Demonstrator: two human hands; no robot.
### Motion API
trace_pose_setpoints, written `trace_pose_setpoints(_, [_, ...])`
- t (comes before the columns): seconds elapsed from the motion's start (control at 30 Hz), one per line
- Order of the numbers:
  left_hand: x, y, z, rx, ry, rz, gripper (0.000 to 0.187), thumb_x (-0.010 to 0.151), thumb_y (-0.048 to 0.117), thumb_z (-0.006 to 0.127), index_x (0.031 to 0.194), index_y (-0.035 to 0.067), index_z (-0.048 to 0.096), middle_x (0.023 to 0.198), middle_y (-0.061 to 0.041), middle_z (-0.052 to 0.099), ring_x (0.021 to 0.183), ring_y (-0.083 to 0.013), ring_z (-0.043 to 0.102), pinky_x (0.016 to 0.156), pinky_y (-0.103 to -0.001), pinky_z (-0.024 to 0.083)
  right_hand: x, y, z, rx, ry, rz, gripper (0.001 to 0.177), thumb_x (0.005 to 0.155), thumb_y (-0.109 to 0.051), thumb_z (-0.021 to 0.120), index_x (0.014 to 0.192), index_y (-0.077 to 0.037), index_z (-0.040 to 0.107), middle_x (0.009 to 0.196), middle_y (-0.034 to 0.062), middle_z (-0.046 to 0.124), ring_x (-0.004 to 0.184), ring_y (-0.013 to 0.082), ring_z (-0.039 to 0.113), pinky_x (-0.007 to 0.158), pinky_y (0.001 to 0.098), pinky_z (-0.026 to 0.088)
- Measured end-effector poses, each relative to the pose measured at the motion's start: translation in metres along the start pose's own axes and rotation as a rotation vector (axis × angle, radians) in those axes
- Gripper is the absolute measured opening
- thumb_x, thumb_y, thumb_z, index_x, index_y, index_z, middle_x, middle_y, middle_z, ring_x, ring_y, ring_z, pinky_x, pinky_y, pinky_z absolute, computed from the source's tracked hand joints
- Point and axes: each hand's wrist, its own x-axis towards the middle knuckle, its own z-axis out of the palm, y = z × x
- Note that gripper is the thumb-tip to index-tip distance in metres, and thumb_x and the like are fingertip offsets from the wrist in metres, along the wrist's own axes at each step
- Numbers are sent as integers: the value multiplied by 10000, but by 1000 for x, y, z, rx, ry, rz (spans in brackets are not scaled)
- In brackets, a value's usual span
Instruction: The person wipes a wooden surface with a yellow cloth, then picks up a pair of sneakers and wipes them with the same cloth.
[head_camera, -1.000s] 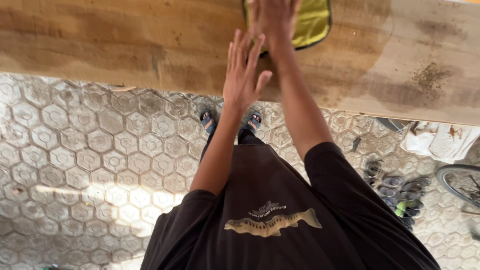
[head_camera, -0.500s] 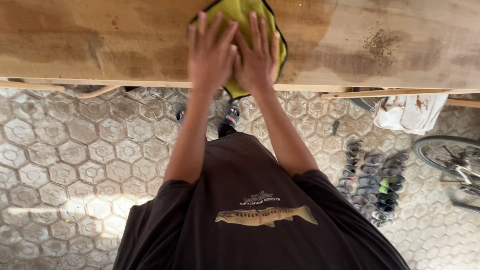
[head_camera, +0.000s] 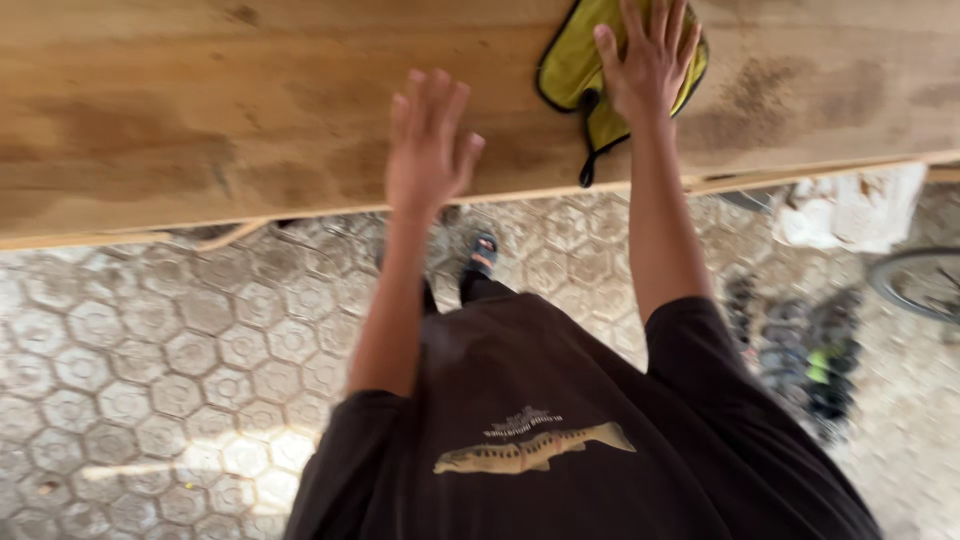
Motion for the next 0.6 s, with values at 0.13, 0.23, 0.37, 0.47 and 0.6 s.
trace_pose_setpoints(0.13, [-3, 9, -8, -148, 42, -49, 726, 1074, 547, 486, 1664, 187, 264, 1732, -105, 255, 1625, -353, 144, 1335, -554, 162, 36, -67, -1, 27, -3, -46, 710, 1034, -694, 188, 1663, -366, 202, 1733, 84, 115, 1593, 339, 71, 1266, 585, 47])
trace_pose_setpoints(0.23, [-5, 11, -15, -247, 116, -70, 800, 1059, 603, 471, 1675, 155, 227, 1738, -124, 230, 1635, -366, 120, 1339, -565, 164, 28, -141, 3, 5, -17, -186, 680, 1047, -640, 255, 1663, -362, 185, 1733, 85, 106, 1592, 343, 79, 1265, 592, 73])
trace_pose_setpoints(0.37, [-5, 10, -21, -221, 231, -31, 865, 1028, 666, 421, 1661, 101, 254, 1721, -150, 257, 1613, -412, 148, 1309, -582, 137, -34, -221, 12, -30, 60, -522, 660, 1064, -568, 345, 1662, -357, 163, 1732, 85, 93, 1591, 349, 89, 1263, 600, 108])
trace_pose_setpoints(0.47, [-3, 7, -22, -398, 313, -31, 765, 1047, 668, 326, 1575, 122, 417, 1634, -79, 463, 1582, -366, 324, 1323, -562, 169, -90, -218, 13, -47, 137, -653, 663, 1076, -513, 412, 1662, -353, 146, 1732, 86, 83, 1590, 353, 97, 1261, 606, 134])
trace_pose_setpoints(0.6, [-1, 1, -25, -532, 221, 0, 577, 1063, 577, 412, 1403, 158, 616, 1484, -59, 620, 1485, -311, 496, 1312, -550, 212, -137, -170, 18, 9, 78, -515, 619, 1087, -502, 415, 1655, -364, 209, 1772, 4, 112, 1653, 268, 122, 1341, 522, 132])
